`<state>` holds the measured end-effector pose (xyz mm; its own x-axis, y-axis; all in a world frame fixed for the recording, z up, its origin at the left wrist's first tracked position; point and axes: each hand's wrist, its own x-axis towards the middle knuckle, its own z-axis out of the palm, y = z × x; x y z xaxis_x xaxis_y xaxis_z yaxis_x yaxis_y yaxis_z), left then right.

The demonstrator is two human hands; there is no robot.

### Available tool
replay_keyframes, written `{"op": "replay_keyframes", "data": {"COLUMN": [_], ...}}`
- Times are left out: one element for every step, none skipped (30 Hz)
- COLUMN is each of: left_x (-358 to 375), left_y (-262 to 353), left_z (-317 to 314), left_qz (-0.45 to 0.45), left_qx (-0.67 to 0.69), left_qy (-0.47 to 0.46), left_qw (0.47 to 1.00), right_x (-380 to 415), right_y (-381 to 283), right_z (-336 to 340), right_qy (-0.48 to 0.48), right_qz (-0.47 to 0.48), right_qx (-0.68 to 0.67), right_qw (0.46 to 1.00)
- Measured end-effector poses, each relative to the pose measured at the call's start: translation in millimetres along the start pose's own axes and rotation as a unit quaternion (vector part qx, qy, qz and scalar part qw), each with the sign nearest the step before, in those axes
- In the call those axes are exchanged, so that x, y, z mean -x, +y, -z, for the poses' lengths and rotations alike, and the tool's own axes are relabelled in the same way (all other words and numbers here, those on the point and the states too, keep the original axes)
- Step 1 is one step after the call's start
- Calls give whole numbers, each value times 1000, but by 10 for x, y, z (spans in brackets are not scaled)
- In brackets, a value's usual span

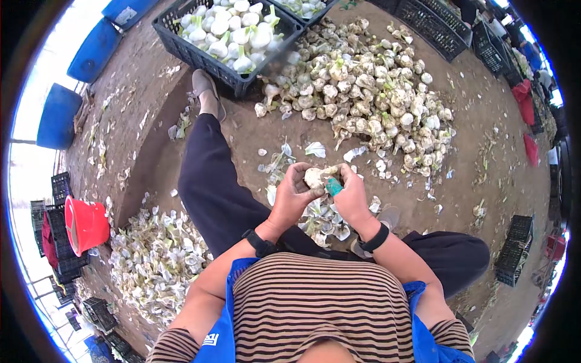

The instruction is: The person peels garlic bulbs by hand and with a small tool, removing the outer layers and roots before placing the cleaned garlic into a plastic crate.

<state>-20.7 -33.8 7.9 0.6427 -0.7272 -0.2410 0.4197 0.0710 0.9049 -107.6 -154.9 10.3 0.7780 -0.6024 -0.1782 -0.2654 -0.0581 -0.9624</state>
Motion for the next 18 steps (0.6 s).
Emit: {"op": "replay_keyframes", "data": {"left_x": [-18,-30,-35,-38,-41,-51,-63,-89,-109,-106,-106,-101,-107,-146,-146,-133,-125,-121], "left_y": [39,71,89,105,105,60,44,50,66,128,113,91,75,-11,-20,-31,-40,-34], "left_z": [18,37,59,80,90,91,115,149,162,122,91,47,21,78,56,35,15,-29], "left_qz": [21,43,43,95,147,161,162,193,222,229,229,168,104,64,65,38,11,-11], "left_qx": [-25,-51,-49,38,123,197,198,255,311,296,295,228,159,64,64,38,10,-23], "left_qy": [-11,-22,-19,-32,-46,-46,-45,-42,-39,-36,-35,-20,-6,-13,-15,-22,-30,-24], "left_qw": [999,998,998,994,980,966,966,947,923,927,927,959,982,996,996,998,999,999], "right_x": [-12,-28,-47,-65,-76,-76,-83,-92,-100,-113,-132,-141,-132,-103,-75,-65,-73,-87], "right_y": [-14,-34,-58,-88,-131,-208,-213,-213,-209,-188,-153,-132,-141,-158,-171,-97,6,56], "right_z": [15,32,58,93,126,159,173,184,192,194,192,193,181,154,132,99,69,33], "right_qy": [-2,-5,-8,-34,-59,-73,-75,-75,-76,-77,-80,-82,-80,-73,-66,-49,-48,-32], "right_qz": [14,28,27,44,60,64,61,79,98,97,24,-48,-48,-121,-194,-192,-191,-134], "right_qx": [17,33,34,9,-15,-8,-8,-7,-6,-6,-56,-105,-107,-135,-163,-182,-183,-153], "right_qw": [1000,999,999,998,996,995,995,994,992,992,995,990,990,981,965,963,963,979]}}
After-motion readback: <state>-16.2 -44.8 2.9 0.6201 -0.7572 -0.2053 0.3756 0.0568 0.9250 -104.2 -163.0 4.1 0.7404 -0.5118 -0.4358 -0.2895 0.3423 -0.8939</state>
